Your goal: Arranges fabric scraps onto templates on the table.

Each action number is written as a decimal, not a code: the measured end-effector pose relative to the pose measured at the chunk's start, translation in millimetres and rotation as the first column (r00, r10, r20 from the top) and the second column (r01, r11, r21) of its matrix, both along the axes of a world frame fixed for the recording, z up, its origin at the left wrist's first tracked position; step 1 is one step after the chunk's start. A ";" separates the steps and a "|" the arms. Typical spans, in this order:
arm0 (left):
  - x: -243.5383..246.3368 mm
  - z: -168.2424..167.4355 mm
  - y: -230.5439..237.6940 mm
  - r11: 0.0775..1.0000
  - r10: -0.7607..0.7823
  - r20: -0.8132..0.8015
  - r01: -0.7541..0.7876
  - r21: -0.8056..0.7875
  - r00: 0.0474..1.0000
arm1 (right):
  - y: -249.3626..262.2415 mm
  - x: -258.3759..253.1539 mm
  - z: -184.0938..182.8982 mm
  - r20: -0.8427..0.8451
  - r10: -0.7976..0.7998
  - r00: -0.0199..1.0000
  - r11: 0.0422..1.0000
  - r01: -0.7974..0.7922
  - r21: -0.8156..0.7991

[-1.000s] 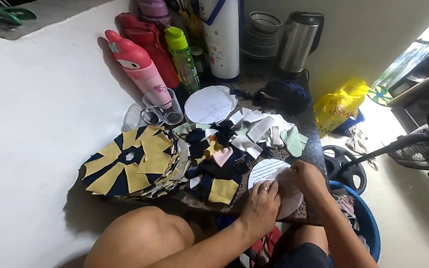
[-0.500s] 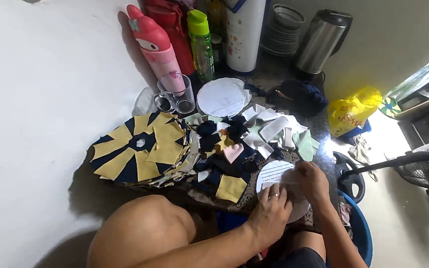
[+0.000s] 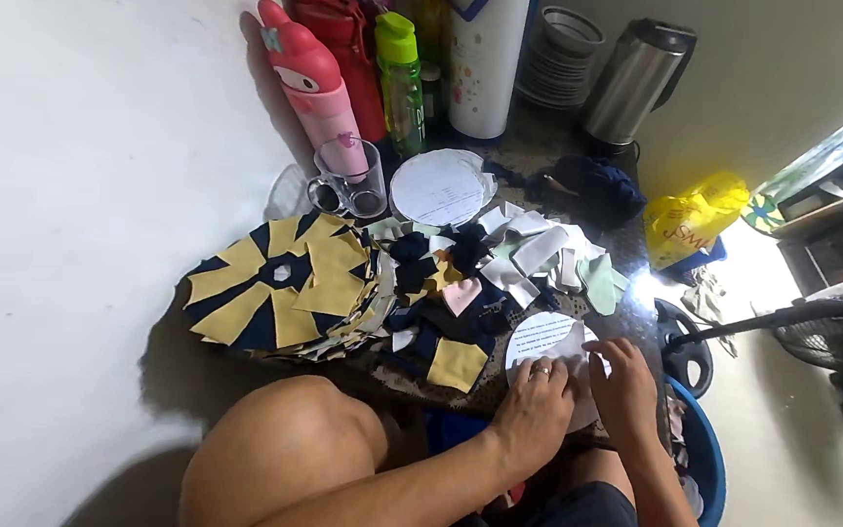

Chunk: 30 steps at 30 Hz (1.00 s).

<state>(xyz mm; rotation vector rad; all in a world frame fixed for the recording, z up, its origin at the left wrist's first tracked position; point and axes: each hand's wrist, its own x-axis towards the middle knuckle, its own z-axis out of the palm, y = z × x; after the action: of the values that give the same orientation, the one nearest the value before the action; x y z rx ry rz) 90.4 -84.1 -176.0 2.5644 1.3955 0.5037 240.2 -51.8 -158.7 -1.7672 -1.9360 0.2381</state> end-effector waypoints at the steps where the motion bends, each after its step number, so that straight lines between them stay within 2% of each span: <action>1: -1.3 0.0 1.5 1.000 -0.004 0.031 0.004 -0.007 1.000 | -7.0 0.3 -2.1 -0.003 -0.007 1.000 1.000 0.007 -0.024; 6: -6.4 -6.6 5.6 0.999 -0.029 0.075 0.030 -0.021 0.997 | -18.7 12.9 -23.5 -0.078 0.016 0.997 1.000 -0.016 -0.001; 9: -17.3 5.0 14.8 0.979 -0.028 0.122 0.052 -0.196 0.992 | -19.0 17.5 -18.7 -0.131 0.039 0.991 0.996 -0.049 -0.072; 12: -38.7 26.7 34.5 0.945 0.107 0.148 -0.054 -0.322 0.983 | -21.0 24.9 -7.9 -0.196 0.036 0.980 0.985 -0.068 -0.157; 15: -54.6 41.7 46.4 0.898 0.207 0.059 -0.165 -0.408 0.977 | -24.9 31.8 -4.0 -0.235 0.031 0.972 0.986 -0.069 -0.153; 20: -52.9 47.0 45.2 0.853 0.227 -0.063 -0.230 -0.468 0.972 | -44.4 24.4 -8.0 -0.075 0.144 0.987 0.989 -0.140 0.052; 23: -50.1 49.2 47.2 0.816 0.220 -0.181 -0.282 -0.504 0.959 | -52.0 21.2 -17.8 0.011 0.205 0.979 0.976 -0.206 0.077; 27: -44.6 41.7 51.0 0.828 0.191 -0.154 -0.243 -0.504 0.969 | -53.0 23.5 -33.7 0.004 0.192 0.981 0.977 -0.192 0.097; 30: -40.4 37.0 53.0 0.861 0.178 -0.128 -0.218 -0.459 0.976 | -52.6 20.4 -28.1 -0.037 0.128 0.991 0.989 -0.124 0.080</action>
<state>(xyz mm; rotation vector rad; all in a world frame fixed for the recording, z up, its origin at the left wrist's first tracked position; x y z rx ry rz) 50.0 -31.1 -139.0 2.0813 1.5869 0.0636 260.6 -104.4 -186.8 -1.5807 -2.0021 0.2389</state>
